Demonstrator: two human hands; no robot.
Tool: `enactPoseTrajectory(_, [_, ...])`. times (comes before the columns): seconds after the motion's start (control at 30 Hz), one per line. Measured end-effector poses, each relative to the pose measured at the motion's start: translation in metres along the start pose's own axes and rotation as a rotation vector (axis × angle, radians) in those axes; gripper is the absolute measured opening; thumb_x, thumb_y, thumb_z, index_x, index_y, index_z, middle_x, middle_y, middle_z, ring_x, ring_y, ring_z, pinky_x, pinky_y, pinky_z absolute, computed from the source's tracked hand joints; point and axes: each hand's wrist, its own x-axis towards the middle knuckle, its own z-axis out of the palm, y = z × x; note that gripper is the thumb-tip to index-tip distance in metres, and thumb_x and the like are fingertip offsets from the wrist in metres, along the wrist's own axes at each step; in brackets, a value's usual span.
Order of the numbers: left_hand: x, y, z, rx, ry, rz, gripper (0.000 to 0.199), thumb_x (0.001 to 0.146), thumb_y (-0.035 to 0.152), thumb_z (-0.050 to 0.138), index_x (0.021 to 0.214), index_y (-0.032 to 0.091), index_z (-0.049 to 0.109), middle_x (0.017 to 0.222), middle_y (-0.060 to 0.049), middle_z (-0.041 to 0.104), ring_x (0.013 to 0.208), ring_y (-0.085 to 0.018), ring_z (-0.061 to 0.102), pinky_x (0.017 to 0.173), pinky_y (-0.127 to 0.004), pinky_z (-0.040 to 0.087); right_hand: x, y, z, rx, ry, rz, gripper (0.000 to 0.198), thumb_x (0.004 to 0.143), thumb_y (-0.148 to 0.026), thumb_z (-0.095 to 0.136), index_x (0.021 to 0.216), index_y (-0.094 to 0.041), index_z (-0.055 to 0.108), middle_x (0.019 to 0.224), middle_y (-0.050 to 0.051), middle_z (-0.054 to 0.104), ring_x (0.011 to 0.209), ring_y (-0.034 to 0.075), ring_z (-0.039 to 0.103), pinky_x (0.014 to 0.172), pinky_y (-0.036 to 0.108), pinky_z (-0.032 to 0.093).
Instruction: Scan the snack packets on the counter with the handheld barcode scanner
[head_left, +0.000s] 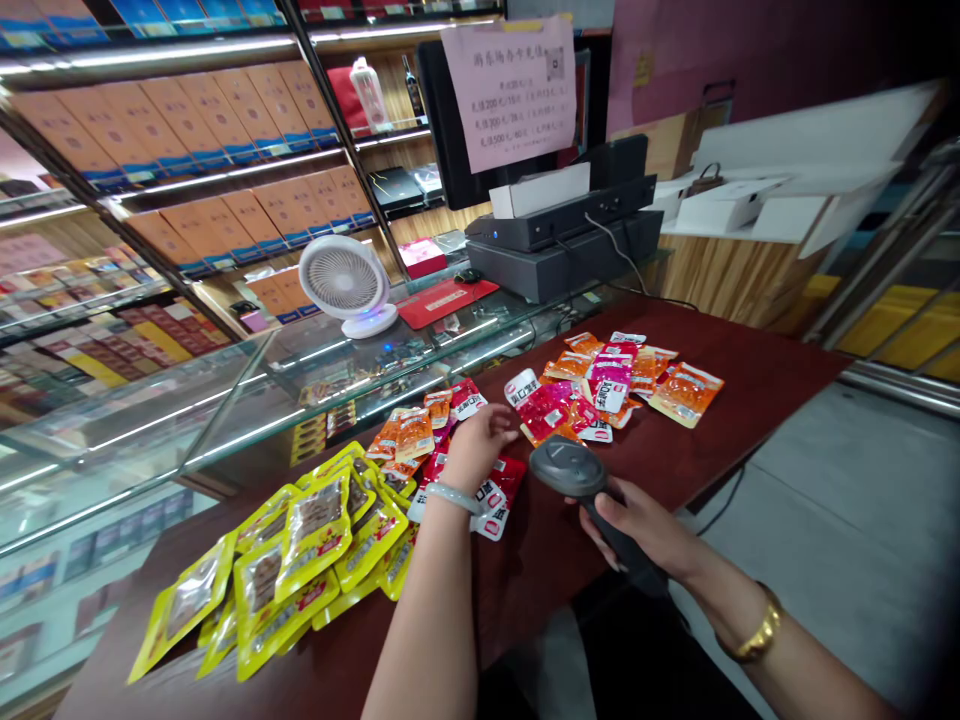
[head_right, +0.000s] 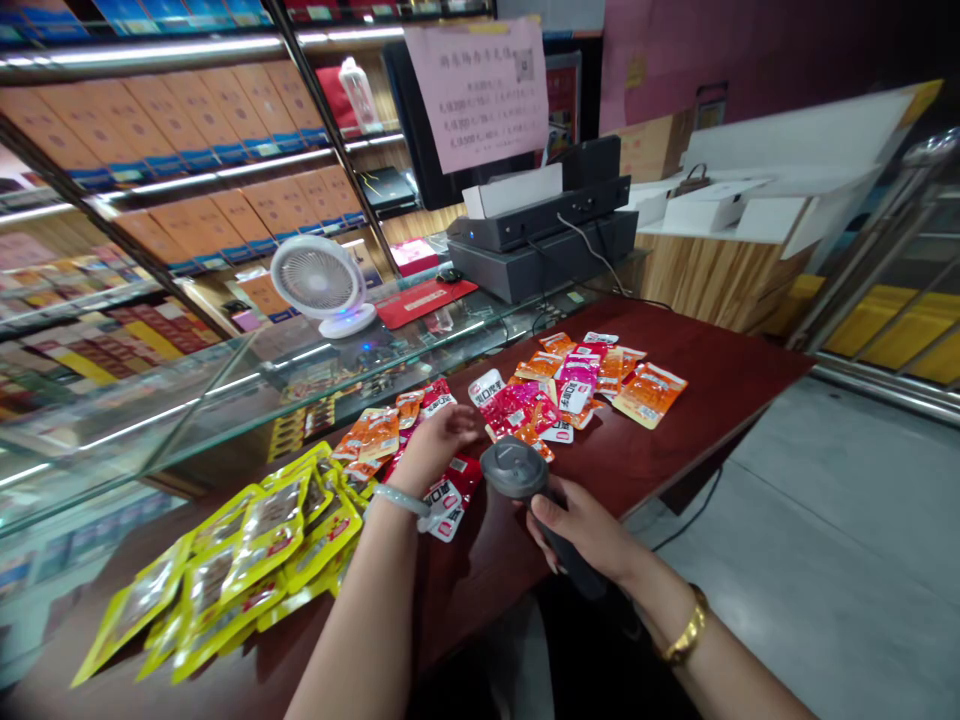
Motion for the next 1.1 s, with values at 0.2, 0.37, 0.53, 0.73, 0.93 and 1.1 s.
enactPoseTrajectory(0.2, [-0.019,-0.002,-0.023,0.825,-0.093,-0.116,0.050,0.056,0.052,0.078,0.098,0.028,0.067,0.109,-0.009,0.065,0.110,-0.033,0.055,0.092,-0.045,0.038,-0.001,-0.002,0.000,-0.023,-0.003,0.016,0.050,0.079,-0.064,0.061,0.095,-0.016,0.054,0.063,-0.004,0.054,0.039,0.007,0.049,0.036,0.017,0.041])
enactPoseTrajectory(0.37, [-0.014,0.002,-0.015,0.845,-0.118,-0.054,0.028,0.066,0.046,0.073,0.082,0.024,0.069,0.098,-0.009,0.069,0.102,-0.029,0.058,0.086,-0.037,0.039,0.000,-0.002,0.000,-0.007,0.000,0.011,0.051,0.079,-0.064,0.060,0.095,-0.016,0.054,0.062,-0.004,0.054,0.038,0.007,0.049,0.036,0.017,0.040])
enactPoseTrajectory(0.53, [-0.004,0.000,-0.020,0.501,0.128,-0.123,0.020,0.081,0.040,0.058,0.087,0.023,0.066,0.080,-0.003,0.068,0.075,-0.018,0.060,0.069,-0.027,0.039,0.000,0.001,-0.002,0.009,-0.005,0.004,0.052,0.078,-0.064,0.061,0.096,-0.016,0.055,0.062,-0.004,0.054,0.039,0.007,0.050,0.037,0.018,0.041])
enactPoseTrajectory(0.73, [0.004,-0.012,-0.010,0.052,0.130,-0.048,0.031,0.084,0.040,0.046,0.067,0.017,0.057,0.060,0.002,0.054,0.057,-0.011,0.045,0.058,-0.023,0.034,0.000,-0.003,0.000,0.004,-0.029,0.000,0.050,0.079,-0.063,0.062,0.096,-0.016,0.053,0.062,-0.005,0.054,0.039,0.007,0.049,0.037,0.018,0.040])
enactPoseTrajectory(0.93, [0.008,-0.021,0.000,-0.039,0.111,-0.042,0.037,0.082,0.050,0.046,0.064,0.018,0.051,0.055,0.005,0.043,0.054,-0.010,0.035,0.055,-0.023,0.029,0.007,-0.015,0.013,0.011,-0.057,-0.007,0.047,0.079,-0.061,0.063,0.089,-0.018,0.049,0.061,-0.005,0.054,0.040,0.007,0.048,0.038,0.018,0.041])
enactPoseTrajectory(1.1, [0.005,-0.014,-0.003,-0.012,0.101,-0.034,0.035,0.085,0.046,0.045,0.065,0.018,0.051,0.056,0.003,0.043,0.054,-0.010,0.036,0.056,-0.024,0.029,0.015,-0.012,0.016,0.034,-0.025,-0.026,0.049,0.078,-0.064,0.062,0.089,-0.017,0.052,0.059,-0.005,0.053,0.038,0.007,0.048,0.036,0.018,0.040])
